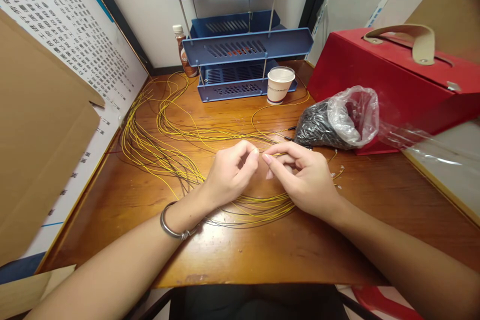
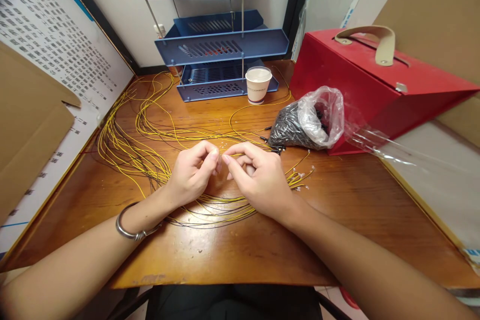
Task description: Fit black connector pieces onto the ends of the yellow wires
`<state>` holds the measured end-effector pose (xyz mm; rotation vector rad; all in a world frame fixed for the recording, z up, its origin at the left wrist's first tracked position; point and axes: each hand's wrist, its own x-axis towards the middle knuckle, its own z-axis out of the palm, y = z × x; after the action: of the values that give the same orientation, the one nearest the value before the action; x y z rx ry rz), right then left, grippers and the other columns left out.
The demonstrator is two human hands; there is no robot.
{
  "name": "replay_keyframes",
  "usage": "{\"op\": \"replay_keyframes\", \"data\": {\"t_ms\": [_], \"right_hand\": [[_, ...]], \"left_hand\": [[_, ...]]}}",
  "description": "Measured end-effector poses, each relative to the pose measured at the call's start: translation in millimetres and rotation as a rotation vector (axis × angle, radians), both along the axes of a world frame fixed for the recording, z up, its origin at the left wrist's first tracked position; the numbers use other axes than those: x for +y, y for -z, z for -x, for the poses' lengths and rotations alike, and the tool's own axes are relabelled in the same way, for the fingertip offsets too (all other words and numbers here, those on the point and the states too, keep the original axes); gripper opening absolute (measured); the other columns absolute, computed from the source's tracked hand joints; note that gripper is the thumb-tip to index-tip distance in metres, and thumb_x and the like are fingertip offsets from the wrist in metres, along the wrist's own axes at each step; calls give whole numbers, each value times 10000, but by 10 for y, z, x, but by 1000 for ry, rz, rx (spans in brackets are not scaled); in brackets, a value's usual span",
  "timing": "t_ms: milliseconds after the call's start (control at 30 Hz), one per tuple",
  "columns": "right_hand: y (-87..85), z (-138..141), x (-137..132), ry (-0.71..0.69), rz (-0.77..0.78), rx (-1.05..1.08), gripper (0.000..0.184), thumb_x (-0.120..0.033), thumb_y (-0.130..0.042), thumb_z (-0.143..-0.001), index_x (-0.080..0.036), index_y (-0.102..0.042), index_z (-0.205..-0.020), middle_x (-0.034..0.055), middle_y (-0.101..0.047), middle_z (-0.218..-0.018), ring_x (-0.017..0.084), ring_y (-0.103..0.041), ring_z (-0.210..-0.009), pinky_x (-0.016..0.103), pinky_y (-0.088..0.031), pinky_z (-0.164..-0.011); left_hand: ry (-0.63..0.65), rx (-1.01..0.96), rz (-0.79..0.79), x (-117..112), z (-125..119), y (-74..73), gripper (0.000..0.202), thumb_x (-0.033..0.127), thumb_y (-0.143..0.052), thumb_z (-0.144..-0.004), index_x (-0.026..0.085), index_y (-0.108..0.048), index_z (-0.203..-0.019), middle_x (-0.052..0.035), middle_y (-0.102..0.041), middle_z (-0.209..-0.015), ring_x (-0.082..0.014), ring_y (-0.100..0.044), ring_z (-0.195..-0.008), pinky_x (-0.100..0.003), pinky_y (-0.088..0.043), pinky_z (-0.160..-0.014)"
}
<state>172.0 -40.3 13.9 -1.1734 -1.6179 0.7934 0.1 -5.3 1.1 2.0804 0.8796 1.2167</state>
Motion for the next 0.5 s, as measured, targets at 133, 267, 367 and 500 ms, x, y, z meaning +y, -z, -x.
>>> {"op": "replay_keyframes", "data": {"t_ms": [133,267,367,500], "right_hand": [[8,-2,8,-5,-4,-1,146,-299,-642,-917,-159,-685,-920,23,-696,-623,122,-622,-507,228,-379,-446],[4,-10,6,7,-5,4,143,-299,-649,-914,-160,-682,-921,13,-689,-600,108,-584,-466,228,-347,-429],[-9,-11,5,23,-12,6,137,-292,-647,-913,-159,-681,-918,5,-677,-575,96,-544,-432,228,-320,-415],[-17,-11,13,40,-22,5,144,-296,-645,-913,-155,-679,-918,7,-677,-569,93,-533,-422,226,-307,-409]], "left_hand": [[-9,11,-10,-10,-3,-27,362,289,-465,-1025,166,-543,-693,11,-584,-584,-84,-530,-518,-214,-429,-538],[-46,4,-18,-7,-6,-43,423,282,-452,-1040,163,-565,-650,9,-592,-575,-81,-556,-530,-212,-450,-575],[-114,6,-34,5,-8,-27,384,282,-461,-1038,160,-605,-704,-2,-625,-630,-89,-577,-574,-216,-465,-604],[-131,-13,-39,10,-5,1,166,237,-537,-990,153,-652,-904,-22,-705,-796,-88,-609,-623,-212,-479,-603]]}}
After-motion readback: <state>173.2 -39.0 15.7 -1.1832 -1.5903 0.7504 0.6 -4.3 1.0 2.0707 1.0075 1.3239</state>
